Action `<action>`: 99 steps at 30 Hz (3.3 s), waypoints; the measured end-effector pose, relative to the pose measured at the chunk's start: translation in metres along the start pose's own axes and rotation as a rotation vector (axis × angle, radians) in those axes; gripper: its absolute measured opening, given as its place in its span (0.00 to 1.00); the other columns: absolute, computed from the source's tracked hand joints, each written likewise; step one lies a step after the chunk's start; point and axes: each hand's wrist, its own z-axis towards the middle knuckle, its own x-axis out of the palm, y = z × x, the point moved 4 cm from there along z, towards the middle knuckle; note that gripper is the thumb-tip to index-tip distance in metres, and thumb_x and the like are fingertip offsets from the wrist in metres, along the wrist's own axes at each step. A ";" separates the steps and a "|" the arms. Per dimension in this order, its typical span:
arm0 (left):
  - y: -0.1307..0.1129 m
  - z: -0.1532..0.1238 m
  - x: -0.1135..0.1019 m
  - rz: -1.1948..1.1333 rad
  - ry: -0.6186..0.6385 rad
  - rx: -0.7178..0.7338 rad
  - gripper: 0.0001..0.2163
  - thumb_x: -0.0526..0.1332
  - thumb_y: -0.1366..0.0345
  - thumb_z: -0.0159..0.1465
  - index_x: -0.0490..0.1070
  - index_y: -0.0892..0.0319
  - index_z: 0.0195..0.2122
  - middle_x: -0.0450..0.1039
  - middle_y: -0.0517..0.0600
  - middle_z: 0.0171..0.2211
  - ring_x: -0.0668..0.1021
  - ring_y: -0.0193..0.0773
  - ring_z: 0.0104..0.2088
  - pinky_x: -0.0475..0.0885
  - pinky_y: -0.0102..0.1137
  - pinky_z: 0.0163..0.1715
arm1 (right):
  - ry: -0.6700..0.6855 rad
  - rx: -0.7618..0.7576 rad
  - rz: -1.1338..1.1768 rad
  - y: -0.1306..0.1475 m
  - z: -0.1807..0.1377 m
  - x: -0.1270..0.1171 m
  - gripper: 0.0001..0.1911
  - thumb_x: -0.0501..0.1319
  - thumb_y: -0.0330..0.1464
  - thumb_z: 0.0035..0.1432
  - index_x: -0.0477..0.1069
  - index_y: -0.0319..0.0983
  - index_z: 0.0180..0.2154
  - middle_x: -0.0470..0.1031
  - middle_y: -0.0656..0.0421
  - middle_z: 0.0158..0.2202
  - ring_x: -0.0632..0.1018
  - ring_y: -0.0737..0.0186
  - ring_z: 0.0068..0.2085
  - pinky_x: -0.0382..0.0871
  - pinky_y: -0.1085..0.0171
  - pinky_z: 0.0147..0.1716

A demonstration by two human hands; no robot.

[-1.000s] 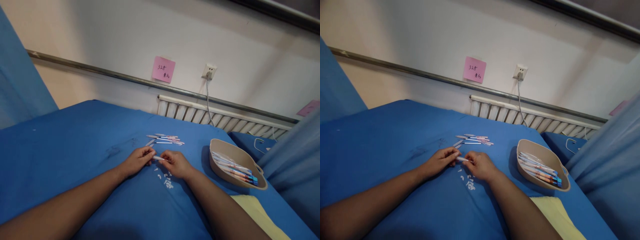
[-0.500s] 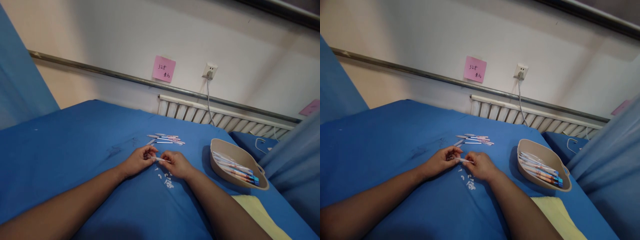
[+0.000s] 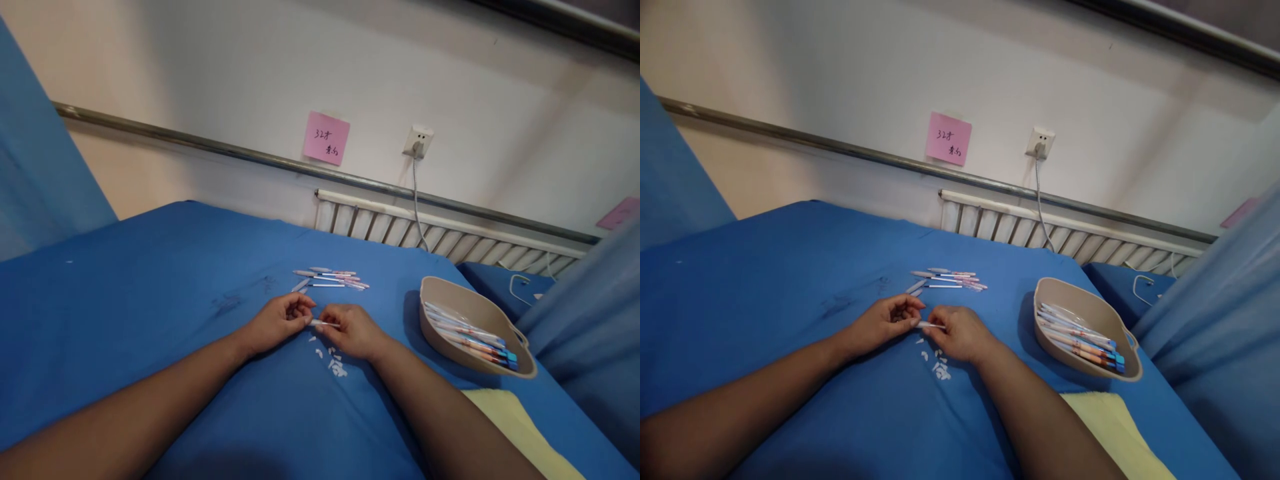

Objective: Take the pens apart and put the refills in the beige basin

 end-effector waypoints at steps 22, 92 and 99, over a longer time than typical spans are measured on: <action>0.002 0.011 -0.010 -0.032 -0.079 -0.043 0.16 0.62 0.58 0.50 0.72 0.60 0.38 0.75 0.49 0.28 0.77 0.39 0.29 0.72 0.33 0.32 | -0.291 0.643 -0.438 -0.106 -0.133 -0.189 0.13 0.57 0.40 0.56 0.72 0.39 0.28 0.73 0.60 0.24 0.71 0.65 0.26 0.59 0.68 0.26; 0.003 0.003 -0.020 0.764 -0.215 0.050 0.05 0.59 0.63 0.58 0.70 0.57 0.34 0.73 0.50 0.31 0.74 0.46 0.36 0.67 0.36 0.35 | -0.418 0.388 0.259 -0.044 -0.012 0.005 0.12 0.53 0.39 0.57 0.70 0.40 0.31 0.71 0.61 0.26 0.71 0.64 0.28 0.64 0.68 0.27; -0.002 0.002 -0.015 0.542 -0.245 0.181 0.11 0.59 0.69 0.57 0.67 0.58 0.42 0.73 0.51 0.40 0.76 0.41 0.40 0.70 0.36 0.43 | -0.426 0.404 0.351 -0.052 -0.013 0.006 0.13 0.55 0.40 0.55 0.73 0.39 0.29 0.73 0.60 0.28 0.72 0.63 0.31 0.66 0.67 0.31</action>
